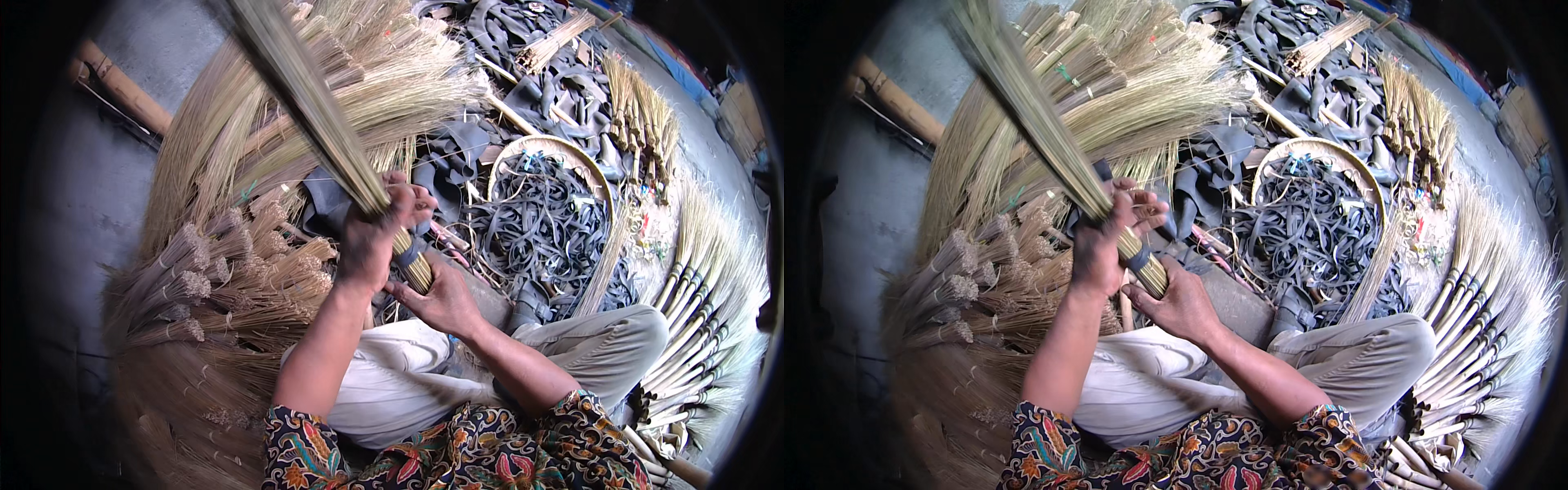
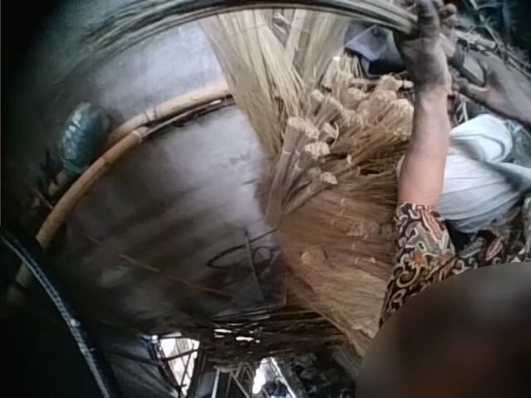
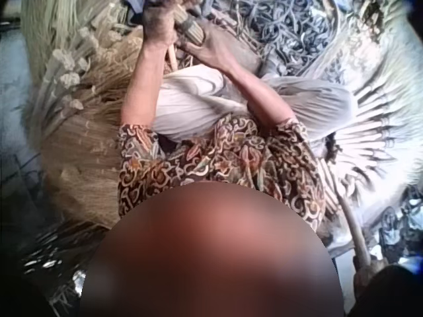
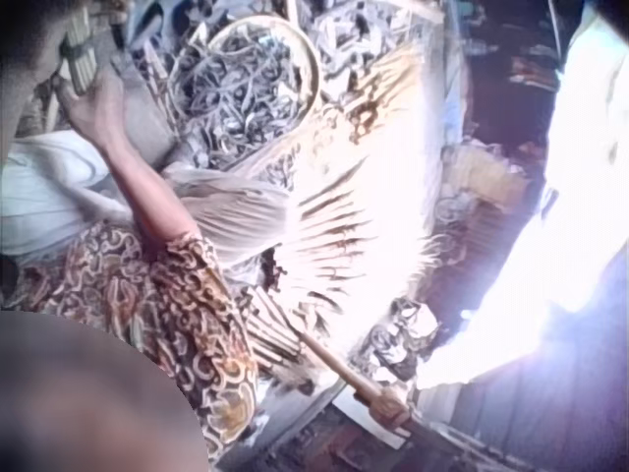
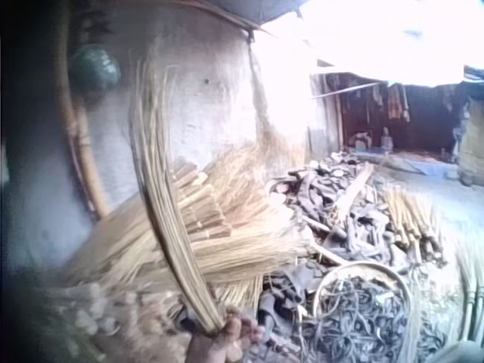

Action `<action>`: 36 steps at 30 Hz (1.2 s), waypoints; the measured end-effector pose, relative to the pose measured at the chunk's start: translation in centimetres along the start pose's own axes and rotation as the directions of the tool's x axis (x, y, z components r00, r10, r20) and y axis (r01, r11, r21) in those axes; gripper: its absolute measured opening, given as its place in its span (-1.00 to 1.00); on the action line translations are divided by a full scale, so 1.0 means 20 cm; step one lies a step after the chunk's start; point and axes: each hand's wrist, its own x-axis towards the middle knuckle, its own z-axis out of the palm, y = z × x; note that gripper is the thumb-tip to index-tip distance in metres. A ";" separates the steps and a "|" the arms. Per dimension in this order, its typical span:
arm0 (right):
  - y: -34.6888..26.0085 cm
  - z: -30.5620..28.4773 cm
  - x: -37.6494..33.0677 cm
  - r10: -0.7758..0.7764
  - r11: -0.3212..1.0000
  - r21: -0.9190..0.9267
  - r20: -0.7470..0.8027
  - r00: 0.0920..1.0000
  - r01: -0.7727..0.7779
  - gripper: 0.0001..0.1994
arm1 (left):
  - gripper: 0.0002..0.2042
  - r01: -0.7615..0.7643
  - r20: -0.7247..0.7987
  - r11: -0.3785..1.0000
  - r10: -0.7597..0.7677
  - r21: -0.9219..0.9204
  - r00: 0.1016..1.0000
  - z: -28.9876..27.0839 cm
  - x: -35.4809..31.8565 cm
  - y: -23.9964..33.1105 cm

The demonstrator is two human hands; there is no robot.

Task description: The person sits on the floor and assembles brooms by hand. They gather bundles of straw, align them, and wrap the base with black rubber strips to secure the bristles to the handle. Finished brooms are placed in a row nearby.

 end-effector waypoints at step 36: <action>0.52 -0.87 -0.12 0.139 0.963 0.263 -0.309 0.941 -0.056 -0.49 | -0.70 0.128 -0.166 0.730 -0.020 0.672 0.986 0.08 -0.25 -1.34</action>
